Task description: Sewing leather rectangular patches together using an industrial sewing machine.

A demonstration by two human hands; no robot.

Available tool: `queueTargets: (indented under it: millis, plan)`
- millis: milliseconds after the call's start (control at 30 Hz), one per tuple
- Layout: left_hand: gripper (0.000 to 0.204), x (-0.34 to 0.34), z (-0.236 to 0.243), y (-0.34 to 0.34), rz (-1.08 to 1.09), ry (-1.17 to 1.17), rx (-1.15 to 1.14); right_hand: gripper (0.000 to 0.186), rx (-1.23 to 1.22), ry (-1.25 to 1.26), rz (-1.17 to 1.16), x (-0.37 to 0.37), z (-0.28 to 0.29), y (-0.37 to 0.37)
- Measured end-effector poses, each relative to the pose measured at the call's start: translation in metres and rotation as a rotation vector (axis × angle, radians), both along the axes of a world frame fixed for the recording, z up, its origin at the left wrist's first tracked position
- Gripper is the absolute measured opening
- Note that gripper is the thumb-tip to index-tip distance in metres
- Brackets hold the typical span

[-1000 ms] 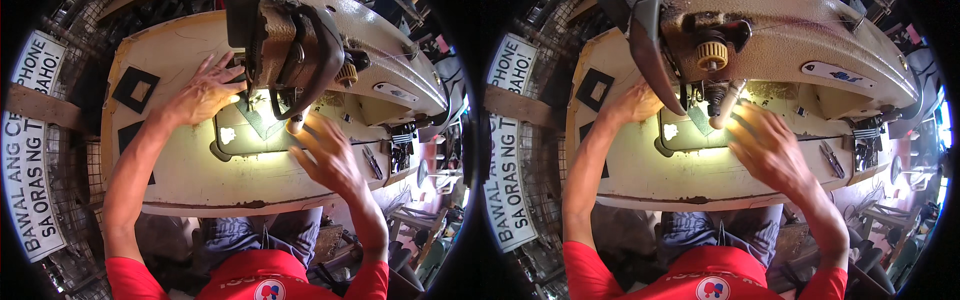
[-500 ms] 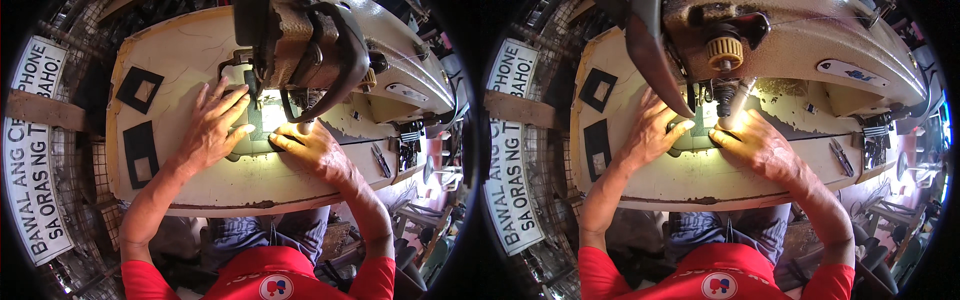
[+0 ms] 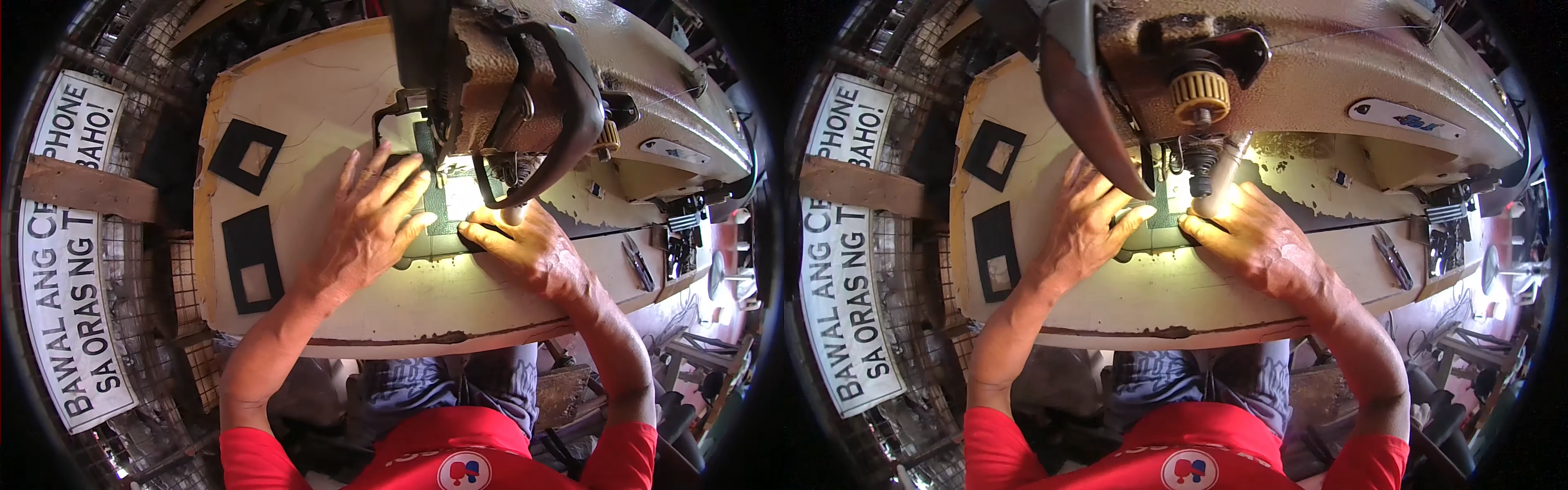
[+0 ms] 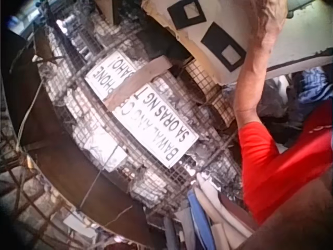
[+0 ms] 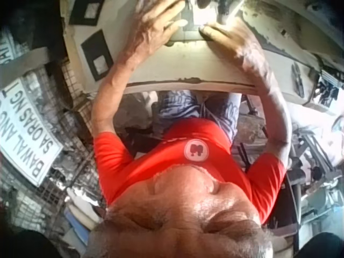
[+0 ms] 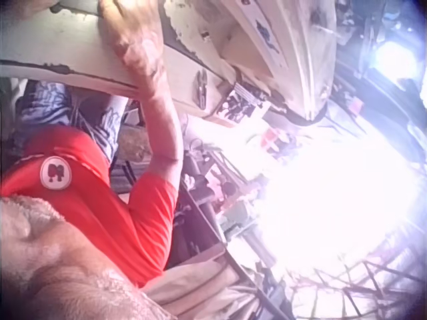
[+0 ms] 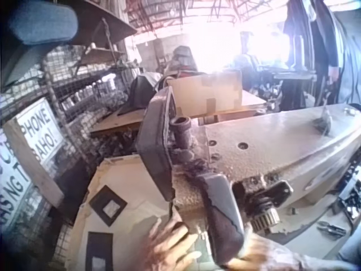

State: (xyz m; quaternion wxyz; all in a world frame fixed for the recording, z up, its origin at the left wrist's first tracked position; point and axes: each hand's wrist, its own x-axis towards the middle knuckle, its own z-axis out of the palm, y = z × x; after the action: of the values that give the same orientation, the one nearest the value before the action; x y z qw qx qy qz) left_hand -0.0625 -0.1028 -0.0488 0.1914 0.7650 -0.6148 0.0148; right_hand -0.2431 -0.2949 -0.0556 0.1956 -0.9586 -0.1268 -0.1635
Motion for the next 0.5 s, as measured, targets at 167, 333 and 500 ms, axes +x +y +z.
queueTargets:
  millis: [167, 333, 500]
  plan:
    - [0.039, -0.002, 0.0, -0.0012, -0.025, 0.001, -0.007, 0.04, 0.008, 0.004, 0.026, 0.0013, 0.0006, -0.0031]
    - [0.044, -0.0016, 0.0039, -0.0028, -0.013, 0.03, 0.006, 0.041, -0.001, 0.018, 0.04, 0.0011, -0.0012, -0.0064]
    - [0.047, 0.0043, 0.0076, -0.0072, 0.022, 0.051, 0.038, 0.042, 0.062, 0.119, -0.008, 0.0082, 0.0067, -0.0049]
